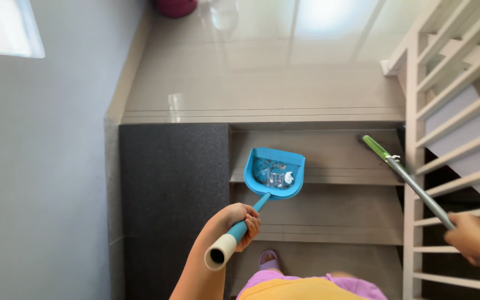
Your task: The person sweeps the upper floor and each step of a staircase using a broom, collecting debris into a handheld dustpan while moving down the stairs.
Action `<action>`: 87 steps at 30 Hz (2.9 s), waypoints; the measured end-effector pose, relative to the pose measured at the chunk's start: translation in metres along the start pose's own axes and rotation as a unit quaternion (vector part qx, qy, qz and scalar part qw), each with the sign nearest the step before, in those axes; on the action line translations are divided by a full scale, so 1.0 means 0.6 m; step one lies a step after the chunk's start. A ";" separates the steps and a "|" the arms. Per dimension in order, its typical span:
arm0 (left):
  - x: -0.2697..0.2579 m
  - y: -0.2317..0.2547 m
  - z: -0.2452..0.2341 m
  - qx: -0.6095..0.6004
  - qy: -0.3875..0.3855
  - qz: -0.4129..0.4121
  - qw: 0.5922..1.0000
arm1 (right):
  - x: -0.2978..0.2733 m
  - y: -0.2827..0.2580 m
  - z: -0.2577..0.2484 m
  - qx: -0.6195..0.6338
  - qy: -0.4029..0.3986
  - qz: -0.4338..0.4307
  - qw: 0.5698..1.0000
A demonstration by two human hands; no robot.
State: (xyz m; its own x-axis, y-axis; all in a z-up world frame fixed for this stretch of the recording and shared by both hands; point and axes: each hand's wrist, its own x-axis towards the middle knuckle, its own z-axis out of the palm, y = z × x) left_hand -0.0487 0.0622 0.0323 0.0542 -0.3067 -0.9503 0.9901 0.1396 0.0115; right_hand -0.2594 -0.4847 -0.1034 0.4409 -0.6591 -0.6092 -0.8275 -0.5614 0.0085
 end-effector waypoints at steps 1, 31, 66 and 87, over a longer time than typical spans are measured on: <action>0.000 -0.002 -0.004 -0.007 -0.006 -0.003 1.000 | 0.007 -0.036 -0.012 -0.039 0.006 -0.014 0.999; 0.011 -0.219 -0.141 -0.083 -0.056 0.063 0.993 | 0.178 -0.019 0.035 0.021 0.095 -0.133 0.986; 0.245 -0.193 -0.170 -0.133 -0.105 -0.001 0.986 | -0.245 -0.277 0.155 -0.169 0.044 -0.335 0.926; 0.276 -0.156 -0.122 -0.096 -0.036 -0.019 0.994 | -0.355 -0.218 0.187 -0.141 -0.022 -0.322 0.936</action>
State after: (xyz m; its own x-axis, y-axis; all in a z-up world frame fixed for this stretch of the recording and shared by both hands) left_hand -0.1418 0.0673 -0.1492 0.0326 -0.3816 -0.9238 0.9489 0.3021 -0.0913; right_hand -0.2838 -0.2148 -0.0639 0.7966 -0.1213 -0.5922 -0.2682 -0.9489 -0.1663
